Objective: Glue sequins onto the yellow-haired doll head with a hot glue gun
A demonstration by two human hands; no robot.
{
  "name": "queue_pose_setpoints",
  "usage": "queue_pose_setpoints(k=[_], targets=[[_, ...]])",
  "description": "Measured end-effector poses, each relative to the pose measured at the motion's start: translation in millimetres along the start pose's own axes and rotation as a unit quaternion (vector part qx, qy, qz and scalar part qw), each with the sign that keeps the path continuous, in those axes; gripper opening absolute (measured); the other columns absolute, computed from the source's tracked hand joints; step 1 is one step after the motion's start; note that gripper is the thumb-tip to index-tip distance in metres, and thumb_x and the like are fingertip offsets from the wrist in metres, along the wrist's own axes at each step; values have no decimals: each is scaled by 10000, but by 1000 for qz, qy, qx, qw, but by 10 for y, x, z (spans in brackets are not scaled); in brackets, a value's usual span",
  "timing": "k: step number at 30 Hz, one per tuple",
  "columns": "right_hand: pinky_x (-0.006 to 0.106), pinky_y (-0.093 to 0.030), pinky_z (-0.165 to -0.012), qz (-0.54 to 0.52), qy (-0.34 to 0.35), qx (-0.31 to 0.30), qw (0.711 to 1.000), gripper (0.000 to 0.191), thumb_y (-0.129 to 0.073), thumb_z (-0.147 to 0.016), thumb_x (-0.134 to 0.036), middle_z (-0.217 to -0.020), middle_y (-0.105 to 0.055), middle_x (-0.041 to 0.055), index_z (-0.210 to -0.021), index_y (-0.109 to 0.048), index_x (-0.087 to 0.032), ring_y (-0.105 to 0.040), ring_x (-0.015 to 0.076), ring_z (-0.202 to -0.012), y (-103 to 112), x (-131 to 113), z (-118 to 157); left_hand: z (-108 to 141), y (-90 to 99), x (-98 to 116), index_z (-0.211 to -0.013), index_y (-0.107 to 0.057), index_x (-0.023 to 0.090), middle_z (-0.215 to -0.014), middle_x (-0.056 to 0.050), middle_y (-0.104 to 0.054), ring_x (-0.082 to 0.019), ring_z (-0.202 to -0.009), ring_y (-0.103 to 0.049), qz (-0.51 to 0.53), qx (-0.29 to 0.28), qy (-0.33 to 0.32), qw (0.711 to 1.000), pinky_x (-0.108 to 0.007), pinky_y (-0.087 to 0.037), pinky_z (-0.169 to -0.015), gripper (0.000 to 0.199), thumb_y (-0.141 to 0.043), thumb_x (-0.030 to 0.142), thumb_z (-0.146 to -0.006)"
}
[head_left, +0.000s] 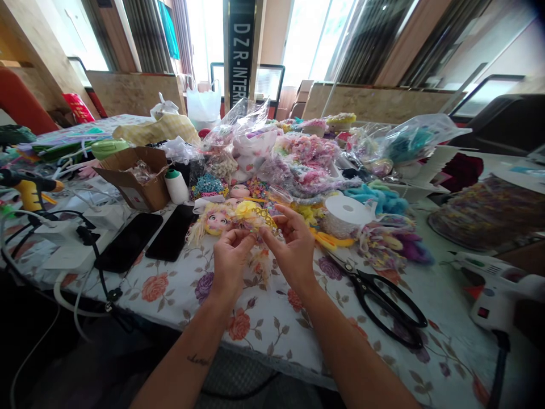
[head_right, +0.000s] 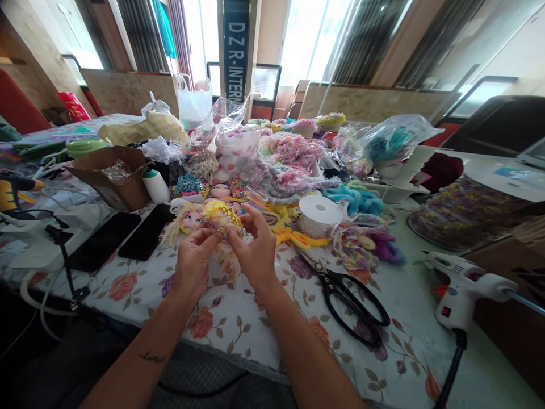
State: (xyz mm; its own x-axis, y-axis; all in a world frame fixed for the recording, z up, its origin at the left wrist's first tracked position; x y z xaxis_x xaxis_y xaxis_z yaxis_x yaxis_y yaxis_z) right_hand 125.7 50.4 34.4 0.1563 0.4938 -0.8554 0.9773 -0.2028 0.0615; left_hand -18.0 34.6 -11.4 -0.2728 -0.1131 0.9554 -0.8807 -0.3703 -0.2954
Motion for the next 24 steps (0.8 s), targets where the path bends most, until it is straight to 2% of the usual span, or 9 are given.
queue_pose_setpoints(k=[17, 21, 24], targets=[[347, -522, -830, -20, -21, -14, 999, 422, -695, -730, -276, -894, -621, 22, -1138, -590, -239, -621, 169, -846, -5, 25, -11, -18, 17, 52, -619, -679, 172, -778, -54, -669, -238, -937, -608, -10, 10, -11, 1000, -325, -432, -851, 156, -774, 294, -596], [340, -518, -847, -26, -9, -34, 999, 453, -711, -711, -259, -913, -621, 22, -1147, -587, -250, -620, 172, -877, -13, 39, -31, -33, 11, 48, -658, -699, 161, -791, -62, -669, -244, -937, -607, -4, -15, -3, 1000, -328, -436, -844, 169, -768, 306, -608], [339, -511, -862, -34, -8, -51, 998, 472, -723, -692, -236, -919, -614, 19, -1145, -589, -244, -616, 176, -909, -15, 59, -53, -56, -8, 74, -677, -712, 160, -788, -68, -666, -267, -1035, -579, -11, -32, -19, 999, -342, -414, -897, 148, -758, 291, -626]])
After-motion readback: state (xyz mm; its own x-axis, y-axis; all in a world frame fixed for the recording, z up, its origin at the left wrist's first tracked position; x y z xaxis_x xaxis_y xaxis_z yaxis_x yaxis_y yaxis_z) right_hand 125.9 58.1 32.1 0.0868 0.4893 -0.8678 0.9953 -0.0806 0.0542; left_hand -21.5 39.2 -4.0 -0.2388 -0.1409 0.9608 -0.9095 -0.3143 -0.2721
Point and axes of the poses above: each hand's wrist, its own z-axis away from the middle knuckle, its own y-axis out of the back of the hand, x = y × z, the point moved 7 cm from there along -z, towards the middle knuckle
